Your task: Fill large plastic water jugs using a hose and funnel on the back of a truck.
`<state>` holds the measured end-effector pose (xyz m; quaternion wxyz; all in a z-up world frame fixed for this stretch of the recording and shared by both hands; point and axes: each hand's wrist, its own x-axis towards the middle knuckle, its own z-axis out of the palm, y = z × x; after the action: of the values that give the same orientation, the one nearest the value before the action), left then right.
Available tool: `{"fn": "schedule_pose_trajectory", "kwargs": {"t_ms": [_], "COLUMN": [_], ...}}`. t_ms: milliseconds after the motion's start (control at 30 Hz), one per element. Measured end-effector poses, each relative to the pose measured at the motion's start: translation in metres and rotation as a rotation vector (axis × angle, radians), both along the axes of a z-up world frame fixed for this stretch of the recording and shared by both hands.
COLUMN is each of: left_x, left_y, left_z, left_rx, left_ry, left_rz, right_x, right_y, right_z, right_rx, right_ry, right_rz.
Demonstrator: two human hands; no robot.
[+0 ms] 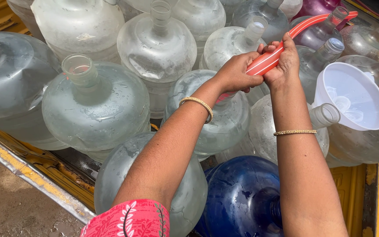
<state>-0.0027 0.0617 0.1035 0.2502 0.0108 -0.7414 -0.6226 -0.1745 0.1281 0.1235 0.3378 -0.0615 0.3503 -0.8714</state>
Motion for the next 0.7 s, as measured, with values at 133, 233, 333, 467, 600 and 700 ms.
{"fn": "schedule_pose_trajectory", "kwargs": {"t_ms": [133, 233, 333, 467, 600, 700], "left_x": [0.001, 0.005, 0.009, -0.003, -0.005, -0.002], "left_y": [0.0, 0.004, 0.009, 0.013, 0.017, 0.017], "left_z": [0.0, 0.004, 0.008, 0.005, 0.007, 0.01], "left_rx": [0.002, -0.018, -0.109, -0.356, -0.47, -0.48], "left_ry": [0.008, 0.021, -0.007, 0.07, 0.125, 0.097], "left_rz": [-0.006, -0.002, 0.052, 0.242, 0.343, 0.345], "right_x": [0.002, 0.004, 0.014, 0.007, -0.009, -0.005], "right_y": [-0.001, 0.001, 0.004, 0.009, 0.011, 0.012], "right_z": [0.002, 0.004, 0.012, 0.021, 0.021, 0.024], "right_rx": [-0.003, -0.025, -0.009, -0.023, -0.065, -0.056], "right_ry": [0.002, -0.019, -0.021, 0.019, 0.101, 0.127], "right_rz": [-0.049, -0.008, -0.048, -0.037, 0.017, 0.007]}}
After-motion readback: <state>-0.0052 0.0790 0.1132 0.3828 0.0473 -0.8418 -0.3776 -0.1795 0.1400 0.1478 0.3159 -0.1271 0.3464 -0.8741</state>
